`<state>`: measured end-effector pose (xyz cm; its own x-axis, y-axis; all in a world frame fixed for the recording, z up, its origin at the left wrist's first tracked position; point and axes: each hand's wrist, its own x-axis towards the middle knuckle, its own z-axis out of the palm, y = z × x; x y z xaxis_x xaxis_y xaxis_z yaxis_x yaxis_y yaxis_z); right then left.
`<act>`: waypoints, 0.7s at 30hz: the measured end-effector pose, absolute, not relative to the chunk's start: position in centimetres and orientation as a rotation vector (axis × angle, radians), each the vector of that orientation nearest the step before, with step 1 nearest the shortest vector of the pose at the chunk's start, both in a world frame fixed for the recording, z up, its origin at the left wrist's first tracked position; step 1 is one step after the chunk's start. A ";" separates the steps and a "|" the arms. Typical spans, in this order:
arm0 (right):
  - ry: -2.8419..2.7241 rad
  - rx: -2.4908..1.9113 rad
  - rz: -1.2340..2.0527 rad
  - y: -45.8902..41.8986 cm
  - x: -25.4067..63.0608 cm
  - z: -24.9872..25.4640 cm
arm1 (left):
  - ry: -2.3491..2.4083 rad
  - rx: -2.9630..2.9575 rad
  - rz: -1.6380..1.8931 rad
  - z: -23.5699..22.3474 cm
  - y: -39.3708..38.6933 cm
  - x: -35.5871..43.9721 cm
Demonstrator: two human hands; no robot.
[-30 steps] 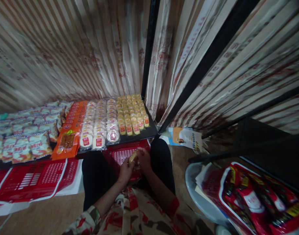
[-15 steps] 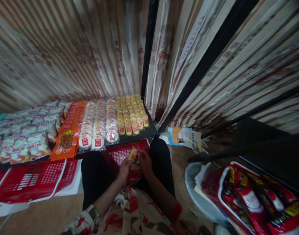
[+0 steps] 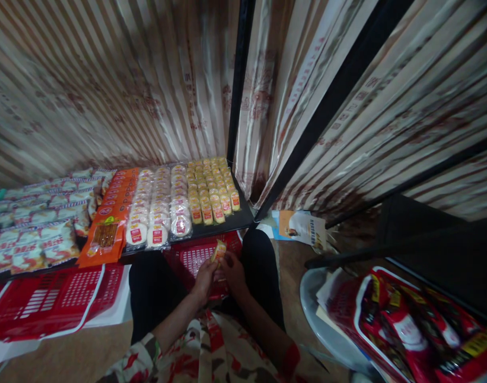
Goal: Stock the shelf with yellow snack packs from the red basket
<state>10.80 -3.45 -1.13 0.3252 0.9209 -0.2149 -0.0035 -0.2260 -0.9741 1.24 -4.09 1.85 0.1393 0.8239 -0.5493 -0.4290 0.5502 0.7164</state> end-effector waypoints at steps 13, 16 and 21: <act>-0.698 -1.402 1.127 -2.5 11.8 1.5 | 1.317 0.708 1.024 2.6 -2.2 3.7; -0.718 -1.388 1.058 -1.9 12.3 1.5 | 1.351 0.831 1.052 2.6 -1.6 4.2; -0.755 -1.376 0.953 -0.8 13.6 2.0 | 1.440 0.962 1.108 3.1 -0.4 5.0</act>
<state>13.61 -0.79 1.99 0.4468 0.8897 -0.0940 -0.1119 -0.0486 -0.9925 5.00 -0.37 3.11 -0.1455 0.9573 -0.2498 0.0036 0.2530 0.9675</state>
